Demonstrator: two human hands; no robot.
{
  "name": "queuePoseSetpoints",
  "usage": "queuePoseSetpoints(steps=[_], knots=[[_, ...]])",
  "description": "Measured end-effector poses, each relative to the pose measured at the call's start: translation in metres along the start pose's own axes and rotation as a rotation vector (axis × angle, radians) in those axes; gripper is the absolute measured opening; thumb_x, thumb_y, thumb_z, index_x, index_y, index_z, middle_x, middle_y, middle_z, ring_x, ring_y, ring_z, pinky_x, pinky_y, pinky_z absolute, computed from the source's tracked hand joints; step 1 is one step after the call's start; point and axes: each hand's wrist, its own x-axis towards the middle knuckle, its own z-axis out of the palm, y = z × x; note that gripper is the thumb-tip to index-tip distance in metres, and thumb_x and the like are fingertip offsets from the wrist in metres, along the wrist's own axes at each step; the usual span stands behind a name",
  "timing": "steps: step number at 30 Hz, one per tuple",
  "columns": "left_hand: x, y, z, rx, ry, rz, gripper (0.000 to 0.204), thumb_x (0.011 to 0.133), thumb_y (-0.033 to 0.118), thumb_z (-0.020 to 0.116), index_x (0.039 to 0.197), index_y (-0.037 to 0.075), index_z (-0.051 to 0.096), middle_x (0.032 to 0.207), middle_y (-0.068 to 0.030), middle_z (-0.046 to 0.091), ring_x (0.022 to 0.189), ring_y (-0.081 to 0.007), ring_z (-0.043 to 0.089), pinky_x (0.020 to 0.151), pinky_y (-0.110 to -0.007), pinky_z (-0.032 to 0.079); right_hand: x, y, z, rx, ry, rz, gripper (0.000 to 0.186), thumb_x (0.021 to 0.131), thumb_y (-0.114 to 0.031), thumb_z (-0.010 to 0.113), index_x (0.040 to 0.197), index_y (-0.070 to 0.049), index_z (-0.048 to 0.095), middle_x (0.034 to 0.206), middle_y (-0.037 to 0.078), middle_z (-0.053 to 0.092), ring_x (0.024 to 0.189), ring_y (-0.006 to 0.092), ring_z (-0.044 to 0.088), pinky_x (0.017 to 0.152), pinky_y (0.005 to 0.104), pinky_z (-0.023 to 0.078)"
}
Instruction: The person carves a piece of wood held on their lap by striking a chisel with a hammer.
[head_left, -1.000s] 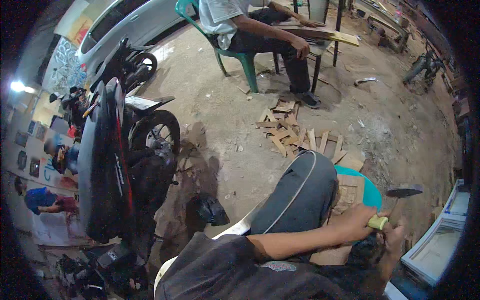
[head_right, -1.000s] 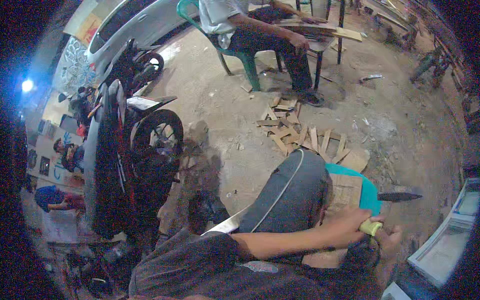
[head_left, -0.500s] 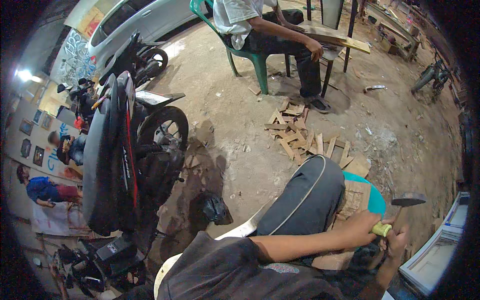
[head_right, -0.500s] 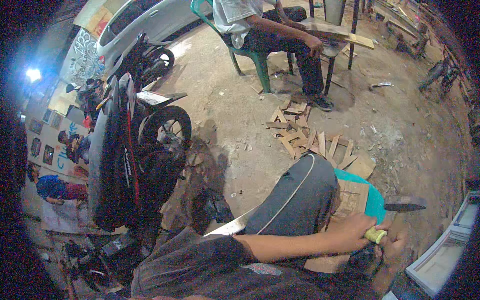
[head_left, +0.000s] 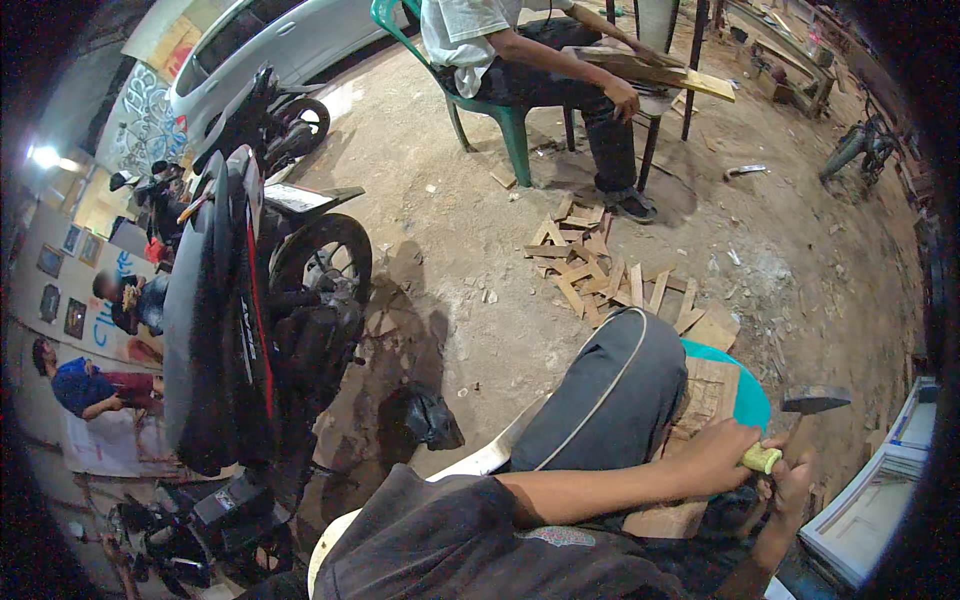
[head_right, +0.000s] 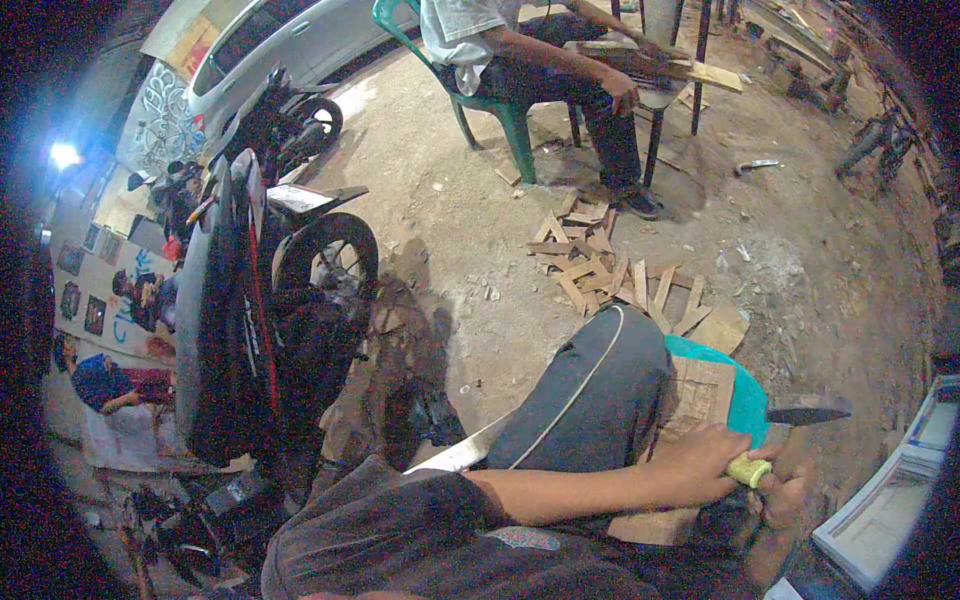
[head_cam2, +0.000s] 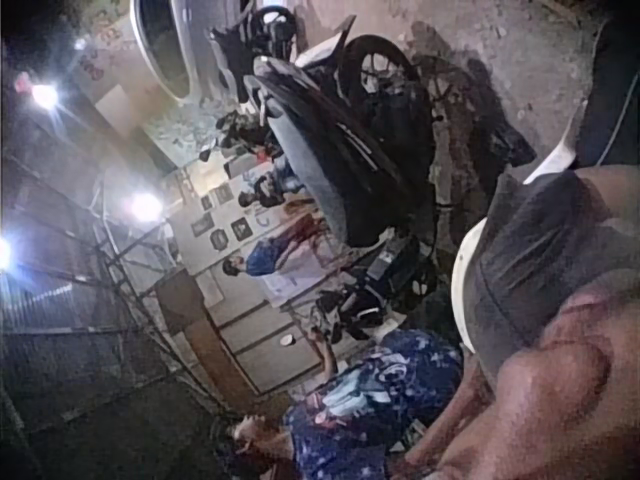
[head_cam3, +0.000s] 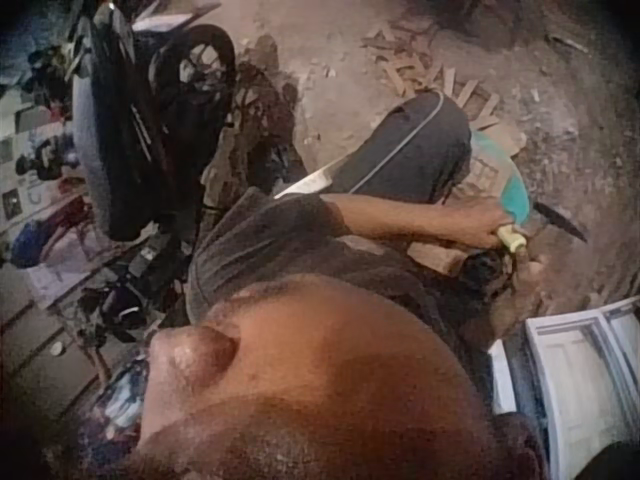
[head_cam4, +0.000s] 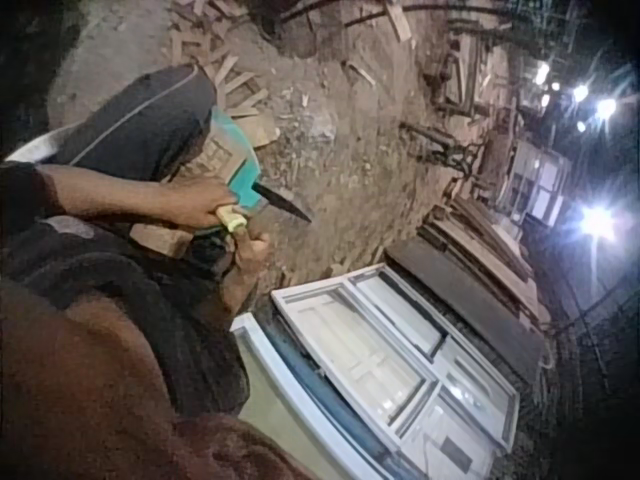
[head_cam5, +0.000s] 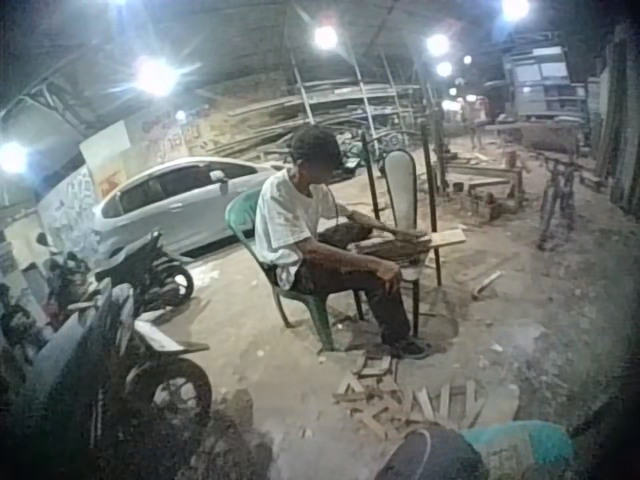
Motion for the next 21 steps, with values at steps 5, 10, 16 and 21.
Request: queuePoseSetpoints(steps=[5,10,16,21], knots=[[-0.001,0.0,-0.001,-0.04,0.01,0.004,0.028,0.075,0.016,0.062,0.097,0.002,0.052,0.095,-0.0187,0.059,0.097,-0.0388,0.054,0.084,-0.049,0.04,0.004,0.0,0.002,0.063,-0.045,0.015,0.059,0.075,-0.048,0.076,0.098,0.001,0.054,0.068,0.008,0.059,0.035,0.0096,0.044,0.03,0.0221,0.033],[-0.002,0.003,-0.004,-0.031,0.032,0.025,0.027,0.075,0.016,0.062,0.095,0.002,0.052,0.093,-0.0193,0.059,0.094,-0.0401,0.054,0.081,-0.05,0.042,0.002,0.011,-0.004,0.073,-0.021,0.044,0.057,0.076,-0.047,0.075,0.097,0.001,0.054,0.067,0.008,0.057,0.034,0.0095,0.044,0.03,0.0223,0.034],[-0.003,0.001,0.001,-0.073,0.087,0.028,0.026,0.073,0.014,0.063,0.094,0.002,0.053,0.091,-0.0202,0.058,0.092,-0.0413,0.054,0.08,-0.051,0.042,0.004,0.006,-0.002,0.055,-0.039,0.053,0.059,0.076,-0.048,0.075,0.099,0.001,0.052,0.067,0.009,0.057,0.034,0.0093,0.043,0.03,0.0227,0.035],[-0.003,-0.001,0.004,-0.067,0.103,0.051,0.027,0.071,0.011,0.064,0.094,0.002,0.054,0.091,-0.0198,0.059,0.092,-0.0415,0.054,0.079,-0.05,0.042,0.005,0.007,-0.005,0.096,-0.103,0.036,0.061,0.075,-0.048,0.076,0.101,0.001,0.05,0.073,0.01,0.059,0.034,0.0092,0.043,0.03,0.0225,0.035]])
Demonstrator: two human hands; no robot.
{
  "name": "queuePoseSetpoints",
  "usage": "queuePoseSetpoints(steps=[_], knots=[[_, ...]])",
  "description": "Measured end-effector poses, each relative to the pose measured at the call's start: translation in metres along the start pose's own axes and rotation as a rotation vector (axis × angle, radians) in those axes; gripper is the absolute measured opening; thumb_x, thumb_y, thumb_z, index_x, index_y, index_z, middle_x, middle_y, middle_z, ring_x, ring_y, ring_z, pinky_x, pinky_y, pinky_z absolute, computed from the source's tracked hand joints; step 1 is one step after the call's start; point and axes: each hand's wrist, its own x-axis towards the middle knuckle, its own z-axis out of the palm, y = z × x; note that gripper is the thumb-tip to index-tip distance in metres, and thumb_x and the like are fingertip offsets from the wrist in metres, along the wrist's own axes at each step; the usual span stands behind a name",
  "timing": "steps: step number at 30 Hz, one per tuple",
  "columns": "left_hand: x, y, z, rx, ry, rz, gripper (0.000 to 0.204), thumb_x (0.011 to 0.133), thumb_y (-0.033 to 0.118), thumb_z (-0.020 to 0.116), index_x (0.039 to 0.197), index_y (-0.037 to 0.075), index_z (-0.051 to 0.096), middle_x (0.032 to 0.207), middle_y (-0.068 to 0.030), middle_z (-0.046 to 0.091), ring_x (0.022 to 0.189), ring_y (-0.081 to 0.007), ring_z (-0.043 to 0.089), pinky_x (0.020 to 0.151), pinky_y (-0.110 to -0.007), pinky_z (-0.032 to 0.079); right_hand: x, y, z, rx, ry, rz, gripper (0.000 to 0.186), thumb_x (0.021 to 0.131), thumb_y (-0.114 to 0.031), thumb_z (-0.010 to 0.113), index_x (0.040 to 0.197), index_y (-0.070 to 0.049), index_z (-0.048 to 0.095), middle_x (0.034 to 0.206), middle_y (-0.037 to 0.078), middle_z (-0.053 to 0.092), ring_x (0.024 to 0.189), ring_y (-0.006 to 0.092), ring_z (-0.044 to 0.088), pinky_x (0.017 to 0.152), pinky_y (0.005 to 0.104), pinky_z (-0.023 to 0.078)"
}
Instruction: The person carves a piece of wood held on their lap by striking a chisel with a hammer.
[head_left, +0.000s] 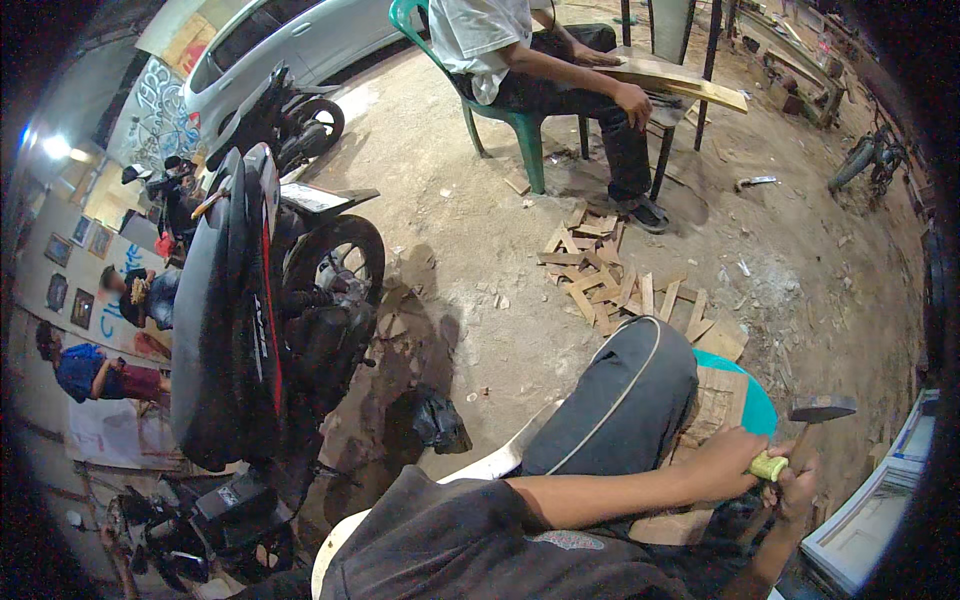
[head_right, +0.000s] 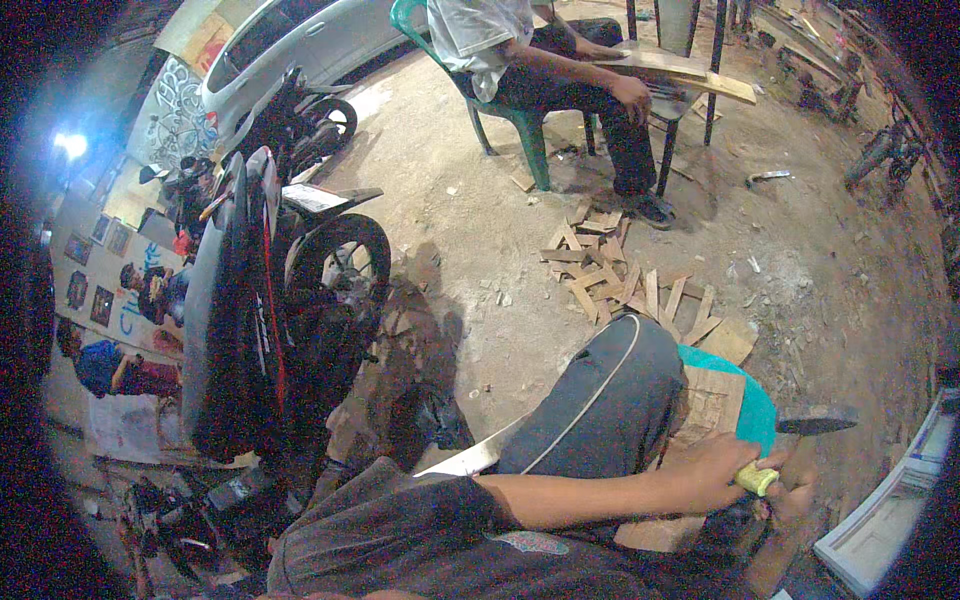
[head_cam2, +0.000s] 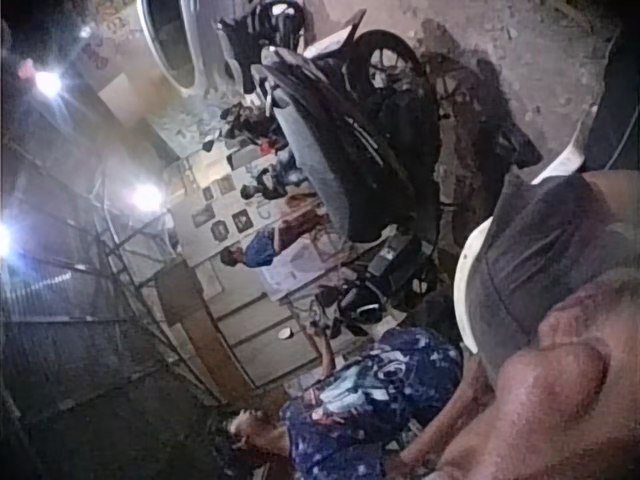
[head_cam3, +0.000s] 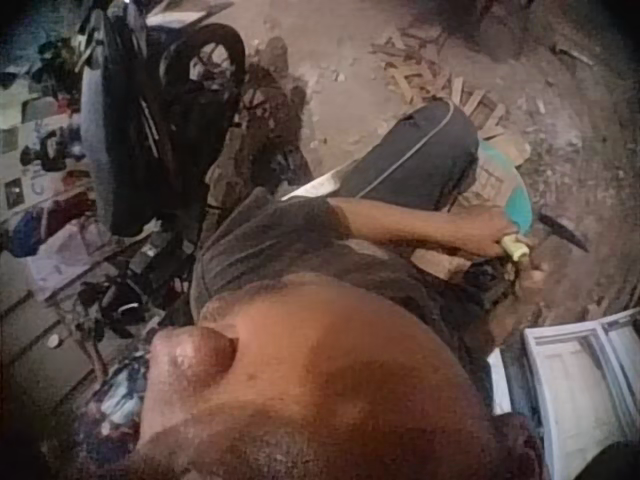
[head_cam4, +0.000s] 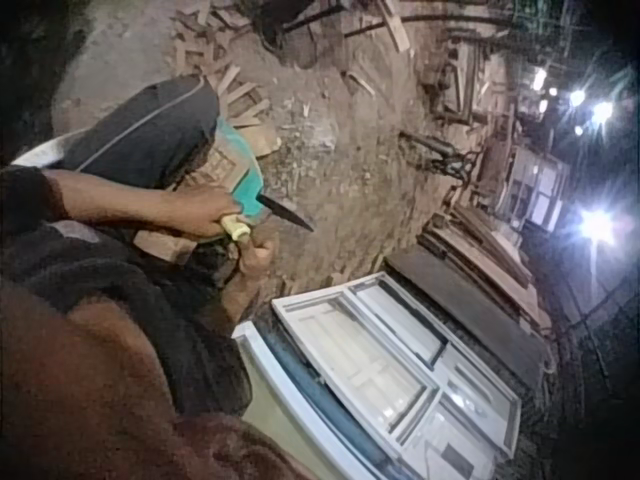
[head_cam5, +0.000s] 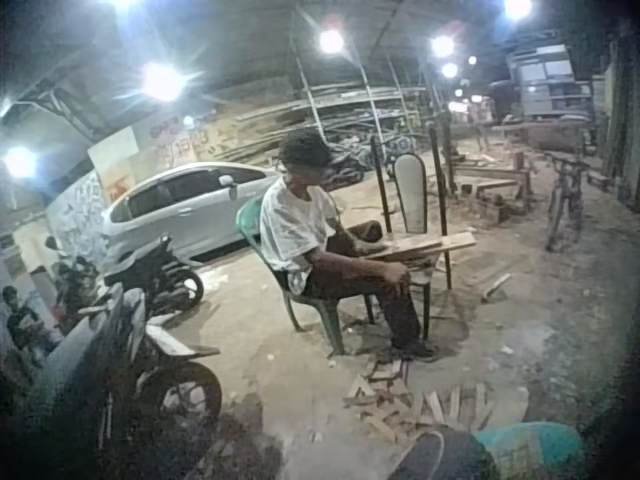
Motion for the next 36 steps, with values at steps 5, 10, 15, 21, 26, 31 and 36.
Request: queuePoseSetpoints(steps=[5,10,15,21,26,31,36], knots=[[0.001,0.003,-0.003,-0.065,0.033,0.033,0.028,0.071,0.01,0.064,0.096,0.002,0.054,0.091,-0.0201,0.057,0.092,-0.0413,0.054,0.08,-0.049,0.042,-0.002,-0.007,0.01,-0.01,0.121,0.038,0.057,0.069,-0.049,0.08,0.092,0.0,0.06,0.072,0.007,0.061,0.039,0.011,0.048,0.032,0.0225,0.037],[0.005,-0.001,0.007,-0.216,0.08,0.119,0.027,0.072,0.009,0.063,0.096,0.002,0.052,0.091,-0.0203,0.056,0.093,-0.0412,0.054,0.08,-0.048,0.042,-0.015,0.013,-0.001,-0.091,0.328,0.032,0.048,0.085,-0.041,0.067,0.106,0.0,0.051,0.065,0.004,0.054,0.038,0.0094,0.045,0.033,0.022,0.035],[0.008,-0.011,0.012,-0.152,-0.016,0.042,0.025,0.071,0.01,0.062,0.094,0.003,0.053,0.092,-0.02,0.056,0.092,-0.0418,0.054,0.078,-0.048,0.043,-0.035,-0.037,0.007,-0.192,0.389,-0.057,0.032,0.096,-0.026,0.053,0.117,-0.003,0.046,0.068,0.002,0.05,0.05,0.009,0.047,0.046,0.0199,0.038],[0.007,-0.007,0.011,-0.146,0.023,0.007,0.029,0.069,0.01,0.062,0.096,0.002,0.055,0.092,-0.0206,0.058,0.092,-0.0419,0.054,0.079,-0.048,0.044,-0.087,-0.041,-0.027,-0.671,0.379,0.075,0.028,0.096,-0.019,0.049,0.118,-0.002,0.047,0.098,0.004,0.05,0.08,0.0104,0.046,0.069,0.0252,0.039],[0.009,-0.02,0.016,-0.146,0.058,0.027,0.028,0.07,0.01,0.062,0.095,0.0,0.054,0.09,-0.0209,0.057,0.092,-0.0417,0.054,0.078,-0.048,0.044,-0.085,-0.062,-0.028,-0.89,0.309,0.036,0.025,0.097,-0.017,0.049,0.116,0.0,0.046,0.093,0.005,0.048,0.077,0.011,0.044,0.067,0.0255,0.039],[0.012,-0.007,0.004,-0.237,0.051,0.056,0.025,0.065,0.01,0.06,0.088,0.001,0.055,0.085,-0.0232,0.059,0.087,-0.0448,0.055,0.075,-0.05,0.044,-0.087,-0.058,-0.024,-0.946,0.221,0.041,0.029,0.097,-0.019,0.049,0.118,0.001,0.047,0.095,0.006,0.049,0.082,0.0163,0.048,0.075,0.0294,0.041],[0.009,-0.01,0.007,-0.23,0.12,0.094,0.017,0.066,0.009,0.059,0.08,0.001,0.054,0.081,-0.0239,0.057,0.084,-0.0452,0.055,0.073,-0.051,0.043,-0.079,-0.073,-0.022,-0.734,0.383,0.171,0.033,0.098,-0.025,0.047,0.119,0.0,0.049,0.108,0.009,0.049,0.094,0.018,0.049,0.079,0.0283,0.042]])
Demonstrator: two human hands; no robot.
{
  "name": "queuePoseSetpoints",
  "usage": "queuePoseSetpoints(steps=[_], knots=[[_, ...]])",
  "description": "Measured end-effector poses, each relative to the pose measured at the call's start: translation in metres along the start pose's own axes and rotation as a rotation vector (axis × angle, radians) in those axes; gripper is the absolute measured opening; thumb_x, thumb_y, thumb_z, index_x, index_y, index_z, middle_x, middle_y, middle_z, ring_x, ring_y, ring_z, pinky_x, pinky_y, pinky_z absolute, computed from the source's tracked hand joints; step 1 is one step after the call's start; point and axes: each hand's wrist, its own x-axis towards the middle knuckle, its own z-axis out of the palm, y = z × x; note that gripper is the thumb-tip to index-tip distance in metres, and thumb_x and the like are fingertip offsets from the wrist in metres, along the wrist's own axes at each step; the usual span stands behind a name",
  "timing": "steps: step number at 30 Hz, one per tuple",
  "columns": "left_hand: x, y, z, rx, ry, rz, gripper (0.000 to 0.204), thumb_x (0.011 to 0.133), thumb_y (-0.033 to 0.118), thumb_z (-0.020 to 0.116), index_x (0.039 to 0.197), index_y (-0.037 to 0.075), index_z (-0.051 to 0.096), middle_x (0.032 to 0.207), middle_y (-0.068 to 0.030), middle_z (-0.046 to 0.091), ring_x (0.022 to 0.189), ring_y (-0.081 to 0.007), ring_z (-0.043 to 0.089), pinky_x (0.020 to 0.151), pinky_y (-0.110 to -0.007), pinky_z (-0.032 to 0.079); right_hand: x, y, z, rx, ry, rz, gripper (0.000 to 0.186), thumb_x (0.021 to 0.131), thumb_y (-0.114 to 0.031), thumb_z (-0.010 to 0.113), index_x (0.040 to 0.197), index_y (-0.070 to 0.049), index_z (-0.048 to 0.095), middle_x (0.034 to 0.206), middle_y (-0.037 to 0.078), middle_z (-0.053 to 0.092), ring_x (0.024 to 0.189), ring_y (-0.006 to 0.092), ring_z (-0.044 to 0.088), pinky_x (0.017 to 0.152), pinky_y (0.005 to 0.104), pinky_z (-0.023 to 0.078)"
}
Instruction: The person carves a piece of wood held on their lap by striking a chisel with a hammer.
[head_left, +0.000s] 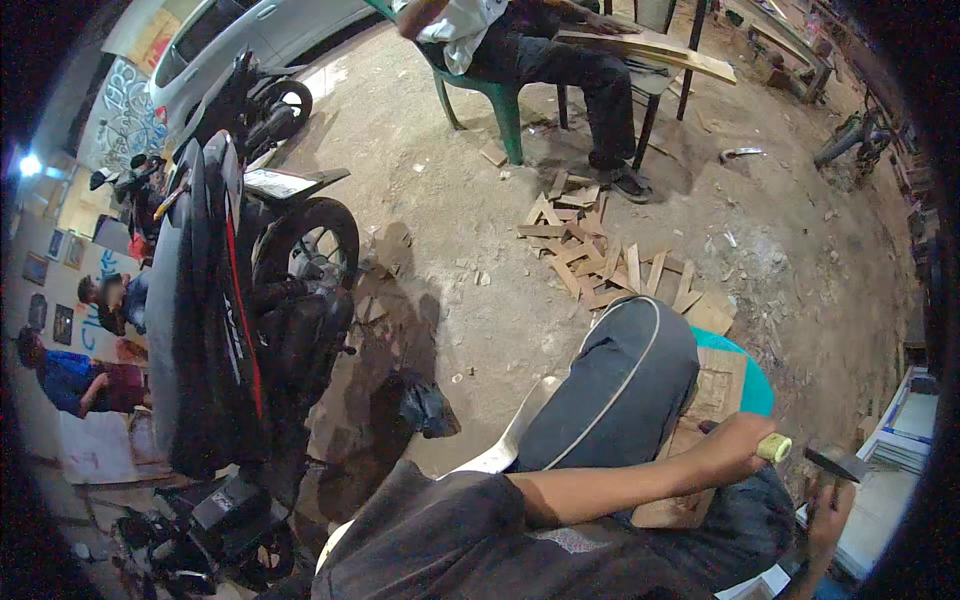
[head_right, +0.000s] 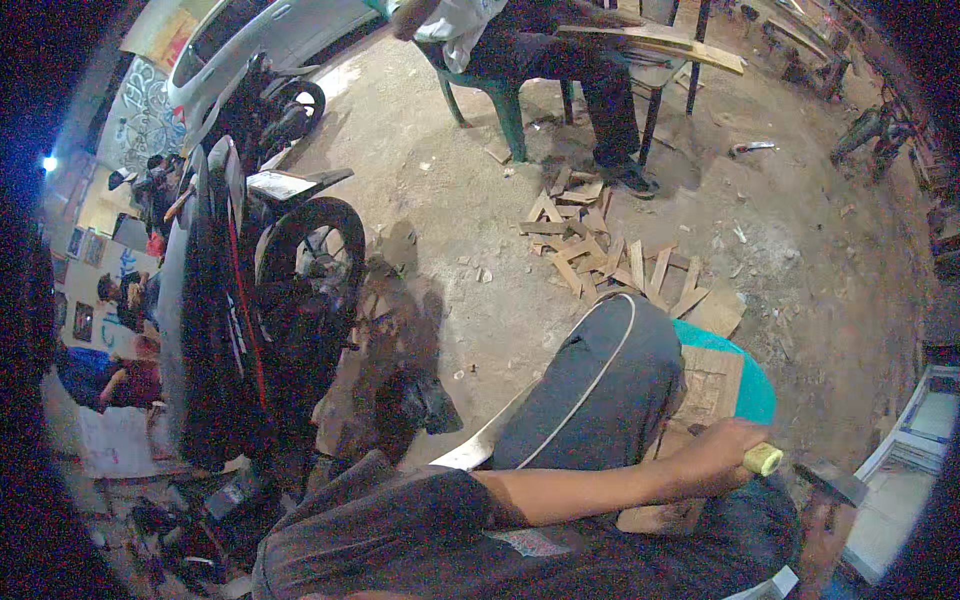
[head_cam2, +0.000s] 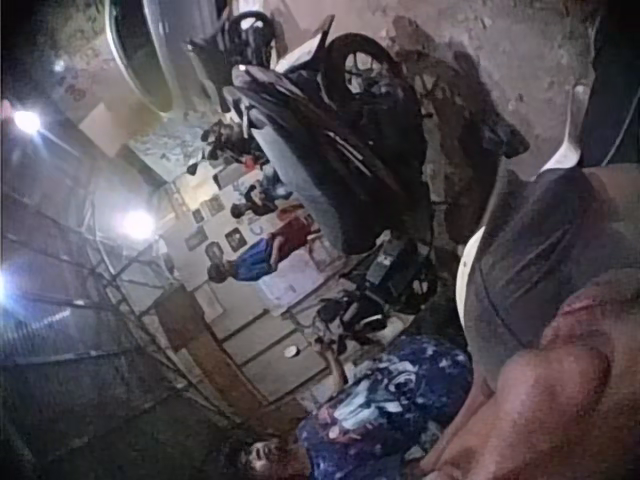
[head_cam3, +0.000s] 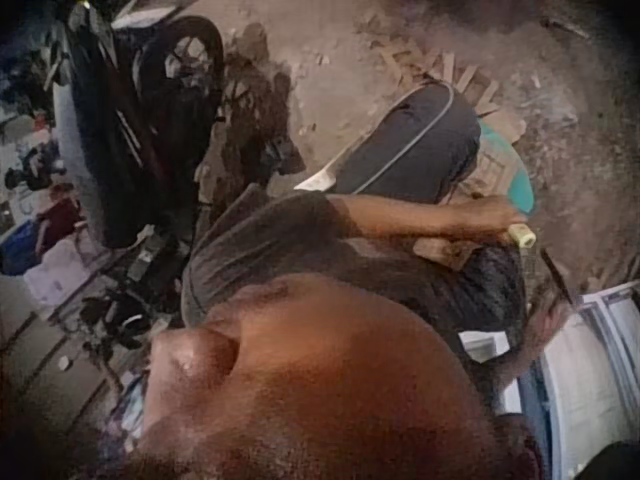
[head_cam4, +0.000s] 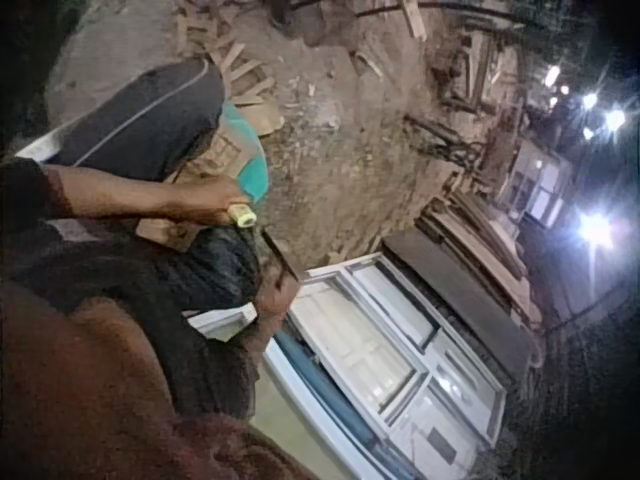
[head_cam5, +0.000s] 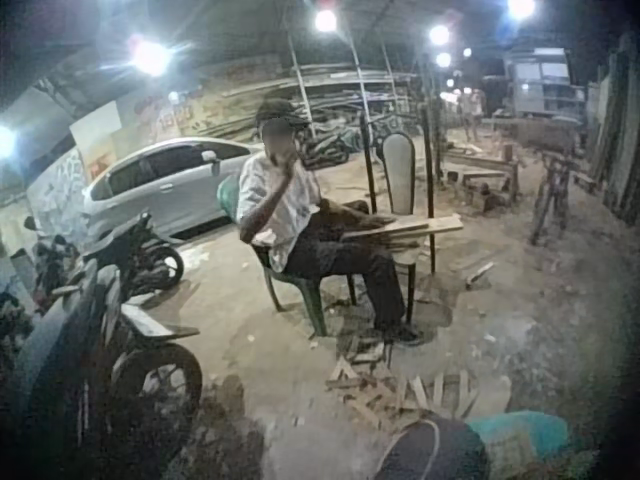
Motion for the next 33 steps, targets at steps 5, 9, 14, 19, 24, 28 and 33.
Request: queuePoseSetpoints(steps=[5,9,14,19,24,28,33], knots=[[-0.001,-0.004,0.007,-0.017,0.062,0.039,0.013,0.066,0.006,0.057,0.077,0.001,0.053,0.078,-0.0236,0.057,0.082,-0.0455,0.055,0.071,-0.052,0.042,-0.004,0.033,-0.02,0.371,-0.015,-0.021,0.031,0.099,-0.029,0.047,0.112,-0.002,0.054,0.099,0.008,0.05,0.089,0.0176,0.049,0.072,0.0289,0.042],[0.002,0.0,-0.001,-0.001,-0.101,-0.075,0.025,0.064,0.009,0.062,0.086,0.001,0.053,0.086,-0.0219,0.058,0.088,-0.0438,0.054,0.076,-0.05,0.043,0.003,0.032,-0.004,-0.294,0.15,-0.281,0.029,0.098,-0.033,0.05,0.108,-0.007,0.055,0.084,0.001,0.049,0.073,0.0095,0.048,0.058,0.0231,0.039],[0.0,-0.004,0.002,0.015,-0.112,-0.094,0.03,0.062,0.01,0.065,0.088,0.001,0.052,0.09,-0.0215,0.057,0.09,-0.0426,0.054,0.077,-0.049,0.043,-0.006,0.039,-0.022,0.393,0.234,-0.07,0.025,0.098,-0.03,0.05,0.109,-0.008,0.052,0.078,-0.003,0.047,0.065,0.0061,0.045,0.054,0.02,0.038],[0.001,0.002,-0.001,-0.013,0.04,-0.001,0.014,0.064,0.004,0.056,0.077,0.0,0.054,0.078,-0.025,0.057,0.082,-0.0464,0.055,0.069,-0.051,0.042,0.002,0.03,0.007,-0.23,0.032,-0.271,0.025,0.098,-0.029,0.048,0.092,-0.006,0.055,0.074,-0.002,0.044,0.063,0.0077,0.041,0.053,0.023,0.035],[-0.001,-0.002,0.001,-0.027,-0.05,-0.081,0.023,0.063,0.008,0.062,0.084,0.001,0.054,0.083,-0.023,0.058,0.085,-0.0441,0.055,0.072,-0.049,0.043,-0.005,0.041,-0.017,0.403,0.194,-0.148,0.033,0.097,-0.034,0.049,0.105,-0.002,0.051,0.083,0.004,0.047,0.067,0.0099,0.043,0.06,0.0226,0.037],[0.0,-0.006,0.007,-0.033,0.062,-0.076,0.019,0.065,0.005,0.06,0.081,-0.001,0.054,0.08,-0.025,0.058,0.083,-0.0459,0.056,0.069,-0.05,0.043,0.001,0.015,0.002,-0.006,0.12,-0.202,0.034,0.097,-0.032,0.048,0.11,0.0,0.049,0.09,0.008,0.048,0.071,0.0125,0.044,0.064,0.0228,0.037],[-0.002,-0.006,0.002,-0.009,-0.072,-0.105,0.029,0.065,0.009,0.063,0.092,0.001,0.056,0.091,-0.0222,0.06,0.091,-0.0427,0.056,0.08,-0.049,0.045,0.004,-0.001,-0.014,0.05,0.102,-0.194,0.034,0.098,-0.029,0.049,0.119,-0.003,0.046,0.085,0.002,0.047,0.068,0.0078,0.042,0.059,0.0208,0.034]])
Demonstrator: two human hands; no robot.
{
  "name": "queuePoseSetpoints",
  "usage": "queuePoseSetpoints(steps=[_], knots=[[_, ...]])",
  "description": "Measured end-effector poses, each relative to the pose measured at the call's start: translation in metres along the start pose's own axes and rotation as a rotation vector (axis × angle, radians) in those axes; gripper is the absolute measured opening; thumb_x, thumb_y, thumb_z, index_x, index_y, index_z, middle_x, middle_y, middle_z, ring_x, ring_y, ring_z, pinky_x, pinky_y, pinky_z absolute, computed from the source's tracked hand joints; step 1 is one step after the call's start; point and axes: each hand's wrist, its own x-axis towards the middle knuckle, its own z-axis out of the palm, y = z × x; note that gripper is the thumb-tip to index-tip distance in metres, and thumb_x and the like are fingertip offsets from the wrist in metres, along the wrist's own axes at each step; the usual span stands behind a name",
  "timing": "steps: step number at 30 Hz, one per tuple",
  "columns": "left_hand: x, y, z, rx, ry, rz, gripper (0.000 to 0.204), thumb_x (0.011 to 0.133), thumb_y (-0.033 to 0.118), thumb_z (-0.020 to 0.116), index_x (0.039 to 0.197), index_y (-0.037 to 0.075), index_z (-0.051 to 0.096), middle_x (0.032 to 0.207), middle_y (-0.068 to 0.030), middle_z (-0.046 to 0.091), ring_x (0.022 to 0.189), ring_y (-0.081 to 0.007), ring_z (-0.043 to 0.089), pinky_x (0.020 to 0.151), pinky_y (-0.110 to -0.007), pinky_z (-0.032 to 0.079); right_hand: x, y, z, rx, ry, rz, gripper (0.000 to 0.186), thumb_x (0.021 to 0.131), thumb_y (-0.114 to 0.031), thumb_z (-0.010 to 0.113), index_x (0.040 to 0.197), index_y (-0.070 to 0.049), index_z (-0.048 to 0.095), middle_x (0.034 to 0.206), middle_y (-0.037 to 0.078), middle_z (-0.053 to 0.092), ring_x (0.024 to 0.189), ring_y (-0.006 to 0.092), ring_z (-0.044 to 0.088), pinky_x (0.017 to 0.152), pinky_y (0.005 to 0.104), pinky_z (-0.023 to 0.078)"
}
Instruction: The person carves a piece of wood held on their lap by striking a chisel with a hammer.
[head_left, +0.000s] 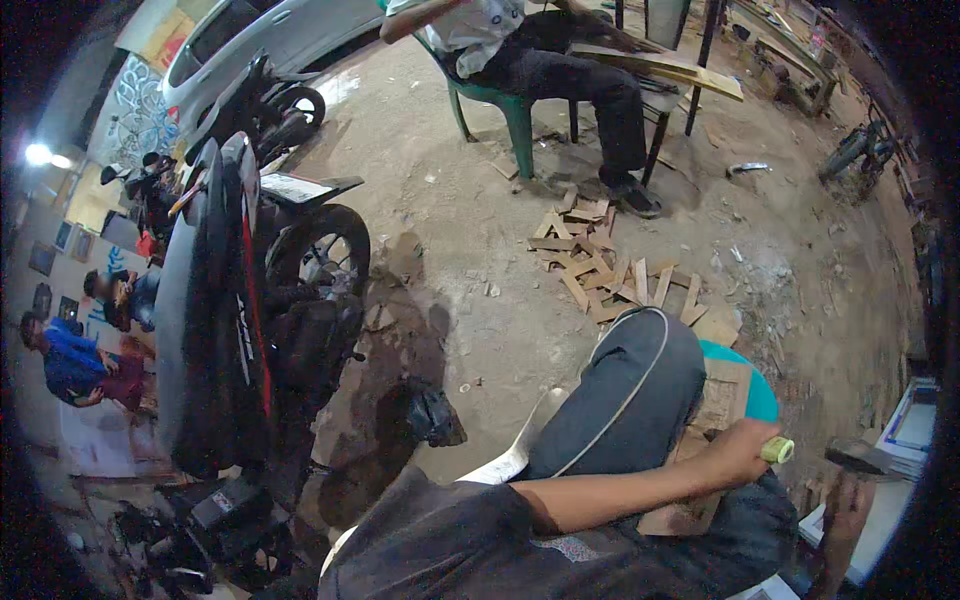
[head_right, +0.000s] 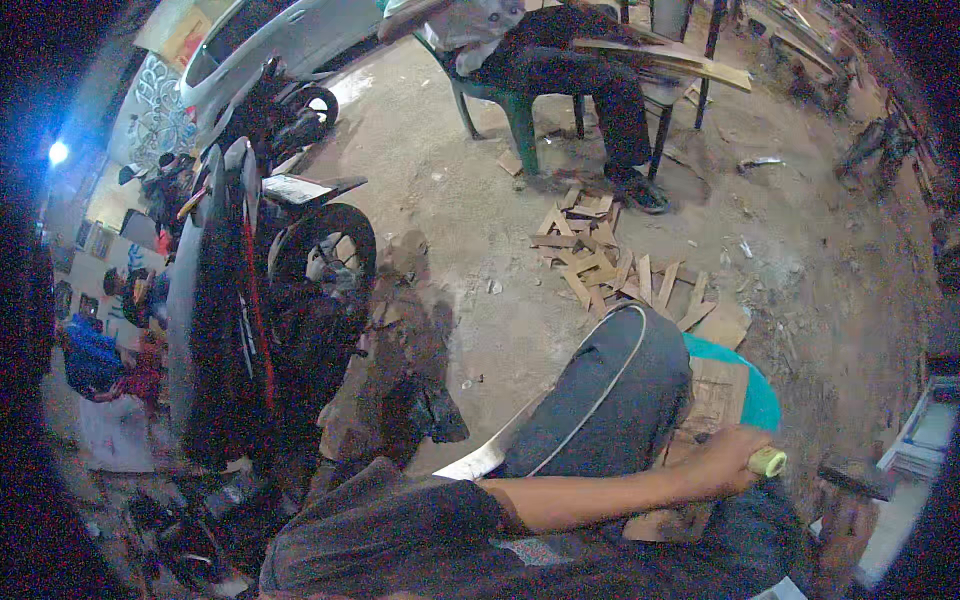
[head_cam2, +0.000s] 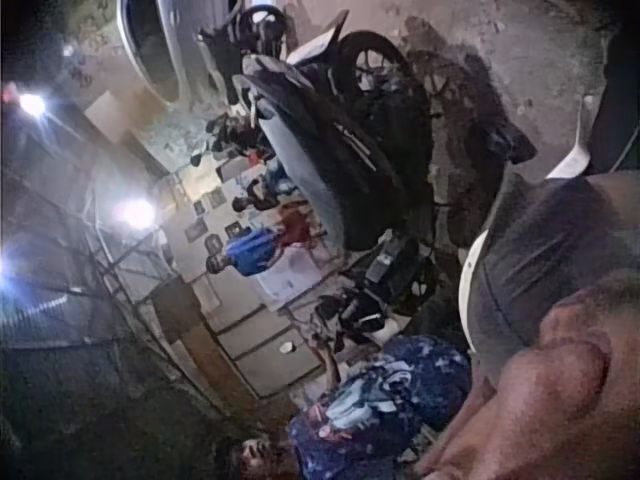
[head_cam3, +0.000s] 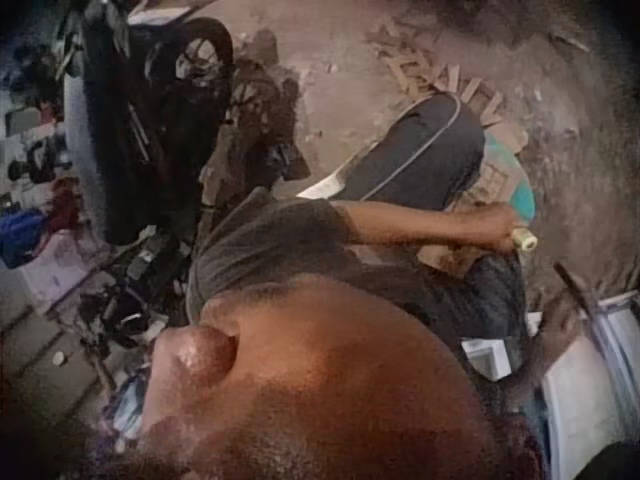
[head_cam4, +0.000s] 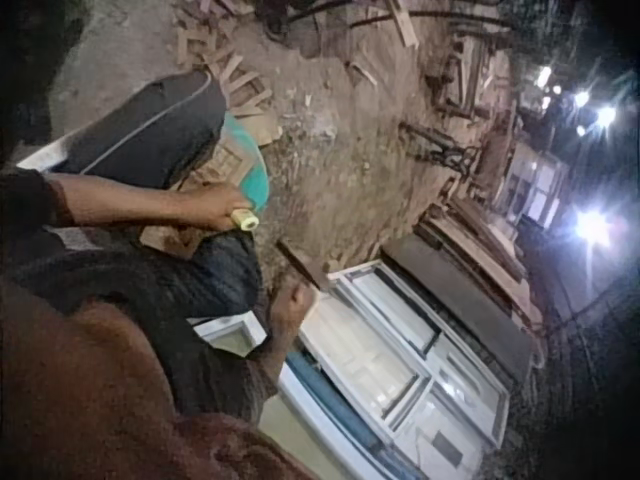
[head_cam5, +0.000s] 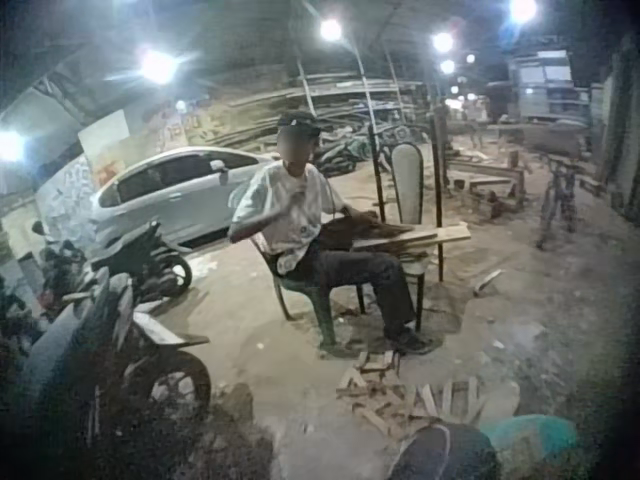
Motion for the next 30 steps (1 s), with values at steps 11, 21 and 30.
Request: queuePoseSetpoints(steps=[11,21,30], knots=[[0.003,0.009,-0.011,0.038,-0.072,-0.04,0.036,0.065,0.008,0.063,0.1,0.001,0.055,0.096,-0.0218,0.057,0.096,-0.0421,0.054,0.083,-0.049,0.043,-0.002,-0.03,0.013,-0.548,-0.267,0.069,0.026,0.097,-0.024,0.045,0.096,0.001,0.052,0.09,0.009,0.045,0.085,0.0212,0.045,0.076,0.0331,0.038],[-0.006,0.0,0.0,-0.135,-0.011,-0.075,0.024,0.071,0.005,0.061,0.094,0.002,0.056,0.094,-0.0219,0.058,0.093,-0.042,0.055,0.08,-0.046,0.044,0.0,-0.01,0.034,-0.433,-0.261,-0.021,0.025,0.097,-0.025,0.048,0.105,-0.002,0.049,0.089,0.006,0.047,0.074,0.0152,0.046,0.065,0.0278,0.04],[0.006,-0.003,0.001,-0.061,0.129,0.086,0.022,0.067,0.011,0.063,0.086,0.002,0.056,0.08,-0.022,0.059,0.079,-0.0431,0.057,0.066,-0.046,0.044,0.003,0.08,-0.059,0.531,0.026,0.016,0.026,0.097,-0.031,0.05,0.105,-0.006,0.049,0.085,0.004,0.05,0.06,0.0094,0.046,0.047,0.0233,0.038]])
